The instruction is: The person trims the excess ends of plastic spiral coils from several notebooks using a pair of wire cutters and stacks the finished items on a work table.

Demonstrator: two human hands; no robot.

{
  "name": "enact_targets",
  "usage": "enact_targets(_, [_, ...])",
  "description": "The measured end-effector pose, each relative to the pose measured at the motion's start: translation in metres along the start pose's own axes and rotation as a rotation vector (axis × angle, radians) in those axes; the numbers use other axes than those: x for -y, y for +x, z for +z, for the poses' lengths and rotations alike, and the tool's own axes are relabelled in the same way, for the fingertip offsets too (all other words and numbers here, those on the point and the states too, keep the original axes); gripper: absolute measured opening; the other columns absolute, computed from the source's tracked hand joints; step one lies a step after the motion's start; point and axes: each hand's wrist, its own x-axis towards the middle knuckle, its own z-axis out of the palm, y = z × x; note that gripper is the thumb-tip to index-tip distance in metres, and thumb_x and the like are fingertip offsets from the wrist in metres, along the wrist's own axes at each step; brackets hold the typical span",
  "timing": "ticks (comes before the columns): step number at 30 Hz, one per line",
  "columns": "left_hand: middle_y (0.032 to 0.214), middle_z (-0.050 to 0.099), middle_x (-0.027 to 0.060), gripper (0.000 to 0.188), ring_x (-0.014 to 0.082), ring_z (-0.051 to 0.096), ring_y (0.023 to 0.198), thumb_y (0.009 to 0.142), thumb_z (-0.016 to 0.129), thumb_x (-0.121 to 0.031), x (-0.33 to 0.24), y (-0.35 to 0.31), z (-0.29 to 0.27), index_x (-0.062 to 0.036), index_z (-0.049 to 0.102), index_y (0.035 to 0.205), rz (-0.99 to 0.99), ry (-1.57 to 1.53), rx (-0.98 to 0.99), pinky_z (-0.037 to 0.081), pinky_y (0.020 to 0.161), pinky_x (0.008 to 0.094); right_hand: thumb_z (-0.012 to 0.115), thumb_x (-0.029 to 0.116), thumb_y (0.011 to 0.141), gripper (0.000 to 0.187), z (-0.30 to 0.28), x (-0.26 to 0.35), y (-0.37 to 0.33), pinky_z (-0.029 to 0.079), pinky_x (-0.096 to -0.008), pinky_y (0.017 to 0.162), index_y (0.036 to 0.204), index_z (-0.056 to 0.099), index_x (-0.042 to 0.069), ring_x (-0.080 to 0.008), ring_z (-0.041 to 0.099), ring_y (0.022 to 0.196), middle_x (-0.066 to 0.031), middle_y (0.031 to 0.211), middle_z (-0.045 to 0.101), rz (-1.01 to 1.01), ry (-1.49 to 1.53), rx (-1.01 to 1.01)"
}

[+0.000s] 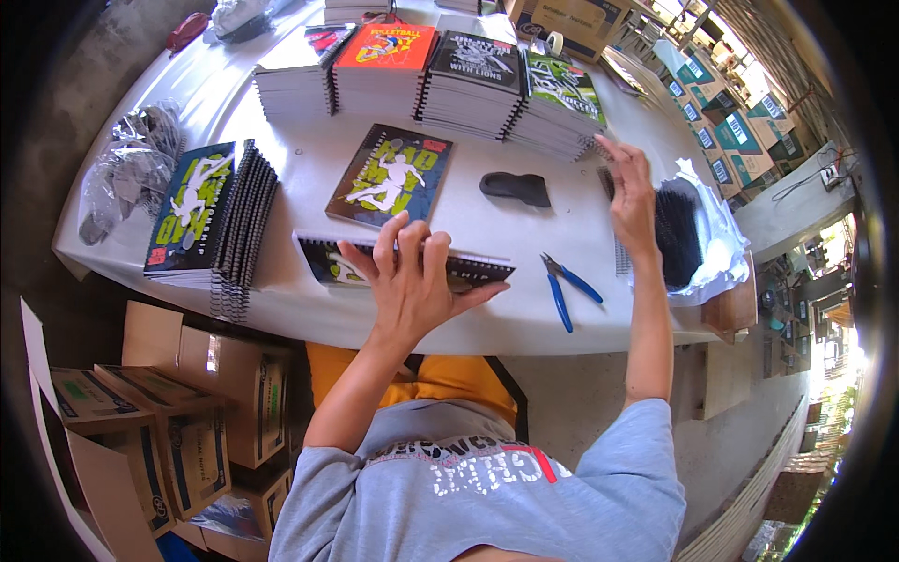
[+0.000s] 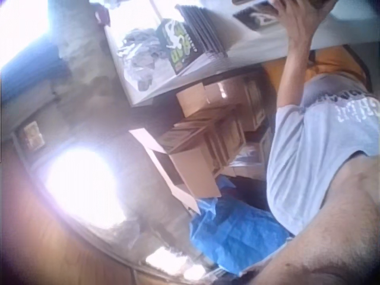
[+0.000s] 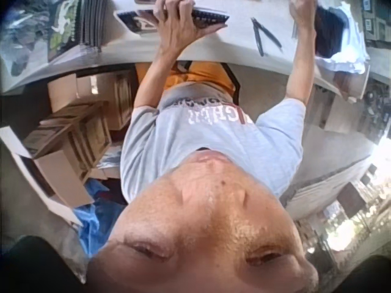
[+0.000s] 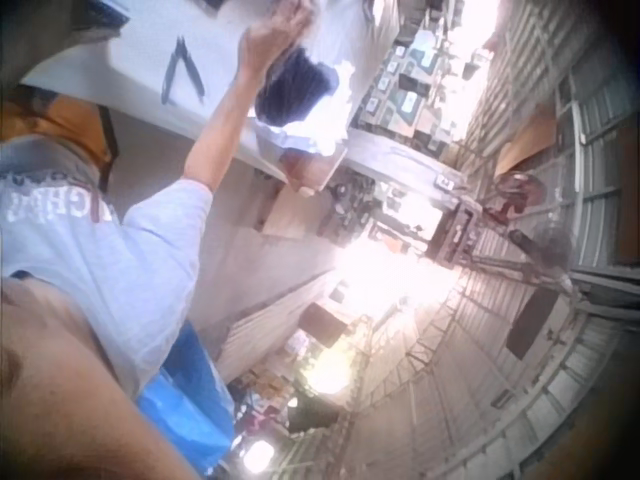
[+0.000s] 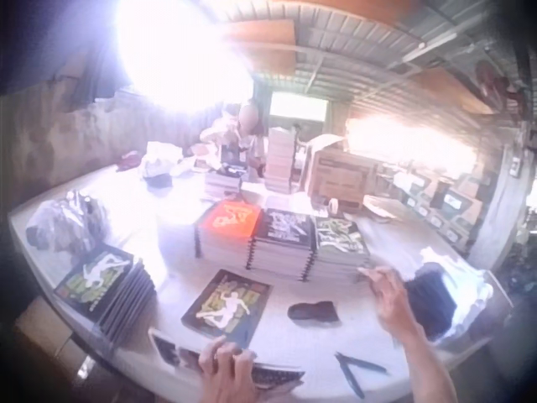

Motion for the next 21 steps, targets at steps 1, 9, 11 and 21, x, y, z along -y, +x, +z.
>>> enact_targets(1, [0.1,0.048,0.0076,0.069,0.0292,0.04,0.114,0.059,0.062,-0.075,-0.003,0.001,0.006,-0.0118,0.048,0.082,-0.025,0.003,-0.022,-0.008,0.1,0.0653,0.047,-0.011,0.076,0.055,0.01,-0.008,-0.001,0.042,-0.0336,0.085,0.126,0.052,0.013,-0.0253,0.051,0.092,-0.0125,0.095,0.048,0.009,0.049,0.008])
enact_targets(9, [0.096,0.042,0.011,0.071,0.0321,0.037,0.099,0.052,0.069,-0.073,0.018,0.015,0.01,-0.0113,0.045,0.076,0.018,0.002,-0.094,0.012,0.101,0.0656,0.049,-0.002,0.09,0.035,0.023,-0.047,-0.013,0.047,-0.0276,0.084,0.124,0.043,0.006,-0.0125,0.056,0.089,-0.0001,0.096,0.049,0.509,1.156,-0.446])
enact_targets(11, [0.096,0.042,0.0105,0.07,0.0319,0.037,0.1,0.051,0.07,-0.072,0.02,0.012,0.011,-0.0118,0.047,0.078,0.039,-0.026,-0.077,0.011,0.101,0.0651,0.048,-0.002,0.09,0.035,0.033,-0.055,-0.019,0.048,-0.0287,0.084,0.123,0.043,0.006,-0.0129,0.056,0.091,-0.0012,0.096,0.05,0.501,0.997,-0.253])
enact_targets(21, [0.101,0.047,0.0077,0.056,0.0314,0.041,0.113,0.057,0.075,-0.054,0.008,0.003,0.025,-0.0137,0.053,0.09,0.026,-0.091,-0.145,0.009,0.103,0.0563,0.049,0.018,0.09,0.031,-0.002,0.067,-0.009,0.038,-0.0231,0.073,0.117,0.051,0.003,-0.0157,0.051,0.085,-0.0051,0.089,0.05,0.162,0.606,-0.206])
